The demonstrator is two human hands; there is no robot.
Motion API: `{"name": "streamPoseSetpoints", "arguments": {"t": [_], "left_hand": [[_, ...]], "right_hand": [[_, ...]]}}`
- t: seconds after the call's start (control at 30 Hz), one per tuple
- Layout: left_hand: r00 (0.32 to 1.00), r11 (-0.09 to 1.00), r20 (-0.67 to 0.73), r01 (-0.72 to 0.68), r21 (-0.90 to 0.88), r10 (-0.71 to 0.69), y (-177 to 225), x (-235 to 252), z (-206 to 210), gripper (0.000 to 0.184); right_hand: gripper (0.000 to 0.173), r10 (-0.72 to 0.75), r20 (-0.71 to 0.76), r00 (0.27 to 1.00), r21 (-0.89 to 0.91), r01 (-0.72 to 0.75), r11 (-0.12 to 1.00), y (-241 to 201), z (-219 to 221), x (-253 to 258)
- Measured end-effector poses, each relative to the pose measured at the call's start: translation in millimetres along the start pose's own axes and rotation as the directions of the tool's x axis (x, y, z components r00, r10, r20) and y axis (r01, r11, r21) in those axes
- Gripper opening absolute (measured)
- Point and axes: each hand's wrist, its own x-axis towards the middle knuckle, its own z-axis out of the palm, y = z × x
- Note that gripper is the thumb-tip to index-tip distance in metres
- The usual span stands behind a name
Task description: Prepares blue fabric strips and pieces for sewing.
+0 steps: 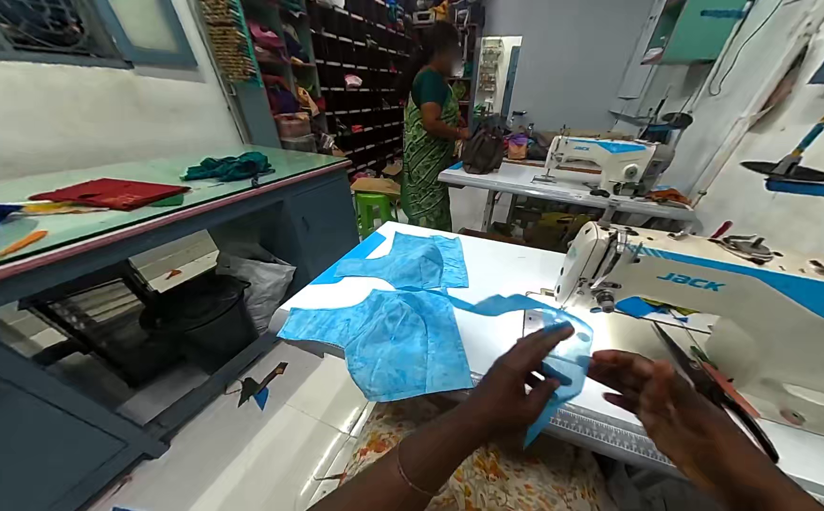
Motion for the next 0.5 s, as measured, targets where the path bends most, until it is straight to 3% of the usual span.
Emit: {"name": "streamPoseSetpoints", "arguments": {"t": [0.03,0.13,0.23,0.33,0.43,0.5], "left_hand": [[0.999,0.999,0.040,-0.016,0.030,0.014,1,-2,6,0.057],[0.998,0.999,0.053,-0.028,0.029,0.027,-2,-7,17,0.053],[0.997,0.994,0.032,0.066,-0.084,-0.064,-3,-10,8,0.068],[0.989,0.969,0.015,0.148,-0.200,-0.148,-1,-9,-13,0.085],[0.976,0.940,-0.176,0.065,-0.334,-0.131,0,-7,-43,0.065],[0.928,0.929,-0.332,0.037,-0.369,-0.169,1,-6,-66,0.053]], "right_hand": [[0.069,0.048,-0.007,0.999,0.110,-0.047,0.993,2,6,6],[0.024,0.130,-0.107,0.986,0.284,-0.095,0.954,-8,30,18],[0.044,0.144,-0.166,0.976,0.168,-0.116,0.979,-6,46,23],[0.067,0.115,0.009,0.993,0.019,-0.116,0.993,4,51,12],[0.070,0.105,0.104,0.989,-0.098,-0.095,0.991,13,47,-5],[0.065,0.123,0.104,0.987,-0.141,-0.108,0.984,19,40,-14]]}}
